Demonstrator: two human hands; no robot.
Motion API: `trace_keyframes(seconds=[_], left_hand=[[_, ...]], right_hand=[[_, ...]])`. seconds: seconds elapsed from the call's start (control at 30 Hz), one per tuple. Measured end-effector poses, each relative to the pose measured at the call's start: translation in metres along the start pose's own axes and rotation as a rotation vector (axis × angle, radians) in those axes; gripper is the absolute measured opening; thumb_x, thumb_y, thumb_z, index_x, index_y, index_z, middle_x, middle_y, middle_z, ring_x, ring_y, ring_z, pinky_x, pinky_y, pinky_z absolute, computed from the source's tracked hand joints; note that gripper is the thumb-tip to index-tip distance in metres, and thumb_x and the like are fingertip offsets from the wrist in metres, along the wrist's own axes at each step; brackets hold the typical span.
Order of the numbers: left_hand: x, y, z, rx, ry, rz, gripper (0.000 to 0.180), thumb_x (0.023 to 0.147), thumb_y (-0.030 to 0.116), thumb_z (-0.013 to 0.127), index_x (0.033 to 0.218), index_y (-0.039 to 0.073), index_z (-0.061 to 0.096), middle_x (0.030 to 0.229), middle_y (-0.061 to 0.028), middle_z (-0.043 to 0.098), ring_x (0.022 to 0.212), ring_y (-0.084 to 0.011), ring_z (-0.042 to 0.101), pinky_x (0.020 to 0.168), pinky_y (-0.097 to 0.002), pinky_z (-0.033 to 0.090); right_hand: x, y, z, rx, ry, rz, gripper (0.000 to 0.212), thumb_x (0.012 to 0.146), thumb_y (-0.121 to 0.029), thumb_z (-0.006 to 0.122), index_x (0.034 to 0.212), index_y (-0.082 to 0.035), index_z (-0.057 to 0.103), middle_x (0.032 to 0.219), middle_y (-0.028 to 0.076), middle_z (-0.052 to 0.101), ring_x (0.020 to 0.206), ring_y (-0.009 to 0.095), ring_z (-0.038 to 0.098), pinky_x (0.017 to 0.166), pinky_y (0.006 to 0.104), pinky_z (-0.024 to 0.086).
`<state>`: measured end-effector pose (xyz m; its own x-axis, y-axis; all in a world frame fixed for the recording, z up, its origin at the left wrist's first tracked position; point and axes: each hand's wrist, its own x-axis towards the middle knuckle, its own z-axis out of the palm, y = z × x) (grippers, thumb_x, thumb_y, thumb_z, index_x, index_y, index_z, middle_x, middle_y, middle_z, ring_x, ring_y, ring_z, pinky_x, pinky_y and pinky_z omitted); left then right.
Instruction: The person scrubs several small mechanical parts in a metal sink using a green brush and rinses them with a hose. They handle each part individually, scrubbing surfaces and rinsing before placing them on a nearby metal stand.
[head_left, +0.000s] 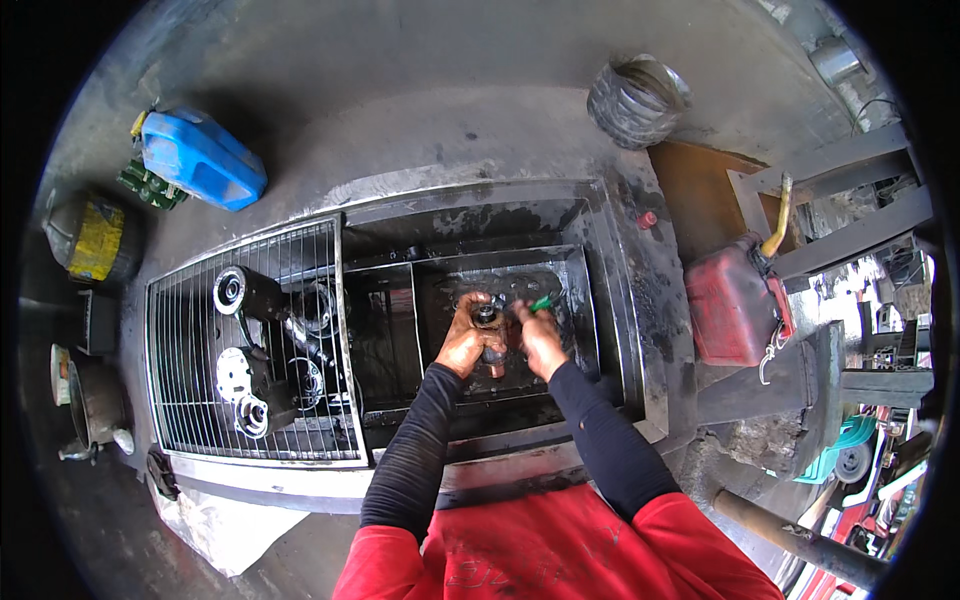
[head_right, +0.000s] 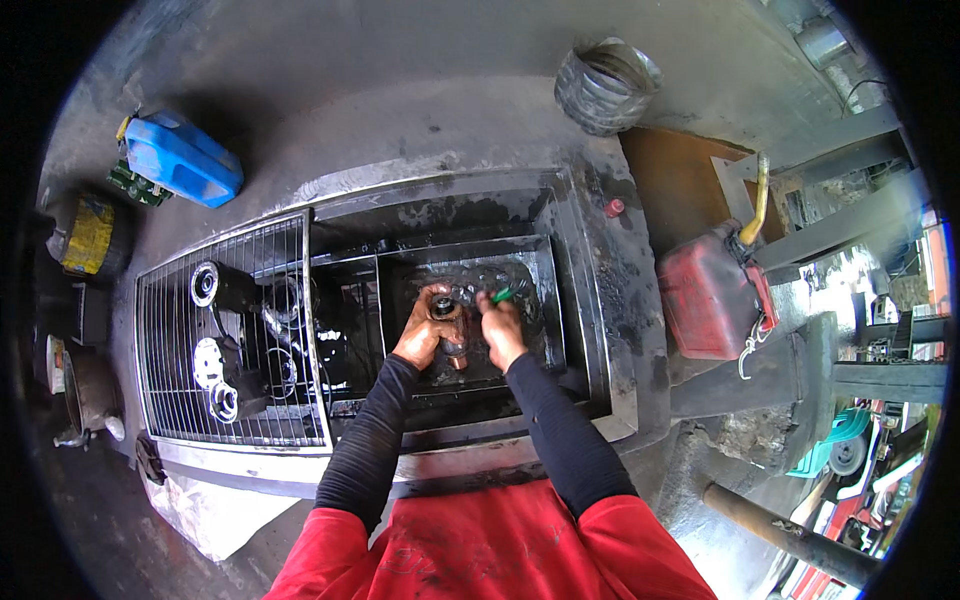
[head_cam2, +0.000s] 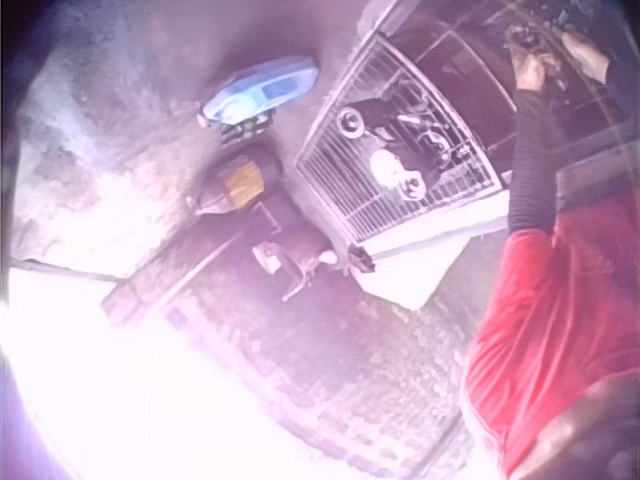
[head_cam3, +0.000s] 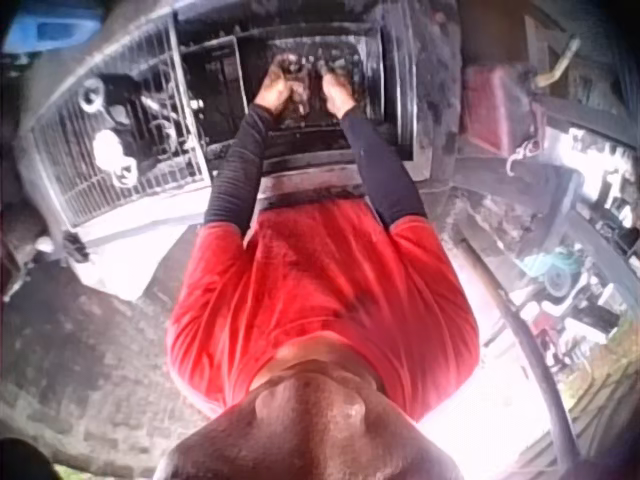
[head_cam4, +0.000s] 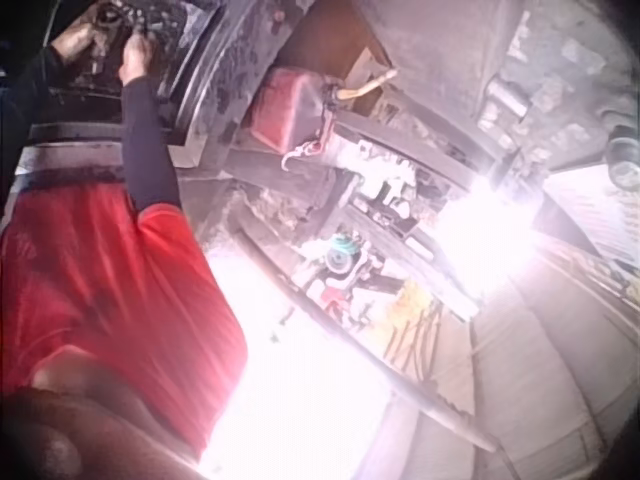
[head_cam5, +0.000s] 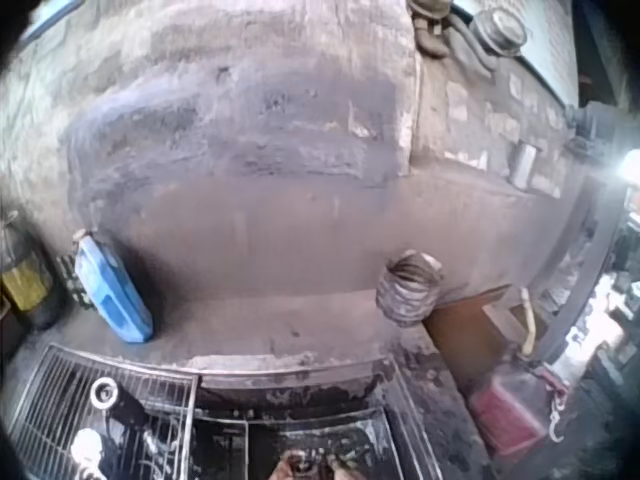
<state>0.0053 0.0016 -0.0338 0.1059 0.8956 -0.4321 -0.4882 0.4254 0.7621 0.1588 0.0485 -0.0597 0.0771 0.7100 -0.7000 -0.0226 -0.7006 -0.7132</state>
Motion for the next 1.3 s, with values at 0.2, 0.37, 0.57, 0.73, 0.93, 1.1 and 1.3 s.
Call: trace_keyframes(seconds=[0.2, 0.37, 0.57, 0.73, 0.93, 1.1, 1.3], left_hand=[[0.008, 0.002, 0.025, 0.153, 0.177, 0.328, 0.053, 0.072, -0.009, 0.077, 0.121, 0.002, 0.057, 0.101, -0.0063, 0.065, 0.093, -0.0176, 0.064, 0.079, -0.0333, 0.055], [-0.002, -0.012, 0.053, -0.176, 0.464, 0.141, 0.049, 0.073, 0.006, 0.088, 0.115, 0.003, 0.062, 0.099, -0.0062, 0.066, 0.088, -0.0152, 0.062, 0.078, -0.0305, 0.052], [-0.003, -0.016, 0.017, -0.031, 0.52, -0.08, 0.044, 0.069, 0.0, 0.087, 0.102, 0.006, 0.059, 0.077, -0.0026, 0.061, 0.049, -0.0152, 0.053, 0.038, -0.0312, 0.037], [0.0, -0.038, 0.002, 0.049, 0.45, 0.048, 0.064, 0.063, -0.011, 0.076, 0.121, 0.001, 0.052, 0.085, -0.0081, 0.064, 0.046, -0.0187, 0.055, 0.031, -0.0346, 0.039], [0.001, -0.031, 0.008, 0.112, 0.329, -0.204, 0.08, 0.055, -0.013, 0.08, 0.129, -0.004, 0.053, 0.102, -0.0074, 0.07, 0.093, -0.0222, 0.067, 0.081, -0.0361, 0.056], [-0.017, -0.016, 0.016, 0.282, 0.132, -0.099, 0.067, 0.056, -0.012, 0.079, 0.118, -0.003, 0.057, 0.094, -0.0059, 0.07, 0.08, -0.0196, 0.066, 0.067, -0.0346, 0.054], [-0.014, -0.007, 0.008, 0.487, -0.11, -0.032, 0.05, 0.055, -0.007, 0.082, 0.101, 0.004, 0.063, 0.091, -0.0015, 0.067, 0.081, -0.0141, 0.061, 0.074, -0.0317, 0.053]], right_hand=[[-0.017, 0.016, 0.019, 0.488, -0.22, -0.075, 0.021, 0.105, -0.024, 0.056, 0.107, -0.004, 0.063, 0.093, 0.006, 0.067, 0.079, 0.016, 0.065, 0.064, 0.0346, 0.053], [-0.001, 0.016, 0.014, 0.169, -0.242, -0.455, 0.025, 0.1, -0.026, 0.068, 0.111, -0.004, 0.065, 0.092, 0.002, 0.066, 0.089, 0.009, 0.059, 0.077, 0.0298, 0.05], [0.052, 0.024, -0.036, -1.207, 0.433, -0.953, 0.028, 0.098, -0.026, 0.061, 0.112, -0.002, 0.069, 0.095, 0.018, 0.073, 0.091, 0.041, 0.068, 0.09, 0.0447, 0.054], [0.024, 0.011, -0.02, 0.012, -0.316, -0.28, 0.011, 0.096, -0.016, 0.066, 0.096, -0.006, 0.065, 0.075, 0.004, 0.065, 0.063, 0.015, 0.065, 0.055, 0.0305, 0.051], [-0.021, -0.027, 0.002, -0.316, -0.242, -0.635, 0.025, 0.096, -0.022, 0.066, 0.084, -0.001, 0.064, 0.064, 0.01, 0.062, 0.052, 0.023, 0.064, 0.052, 0.0369, 0.049], [-0.023, -0.033, -0.012, -0.344, -0.281, -0.364, 0.021, 0.099, -0.022, 0.066, 0.091, -0.004, 0.06, 0.068, 0.001, 0.057, 0.054, 0.009, 0.055, 0.046, 0.026, 0.043], [-0.033, -0.051, -0.028, -0.128, -0.504, -0.196, 0.02, 0.098, -0.022, 0.068, 0.09, -0.005, 0.062, 0.066, -0.001, 0.056, 0.054, 0.007, 0.053, 0.047, 0.0244, 0.04]])
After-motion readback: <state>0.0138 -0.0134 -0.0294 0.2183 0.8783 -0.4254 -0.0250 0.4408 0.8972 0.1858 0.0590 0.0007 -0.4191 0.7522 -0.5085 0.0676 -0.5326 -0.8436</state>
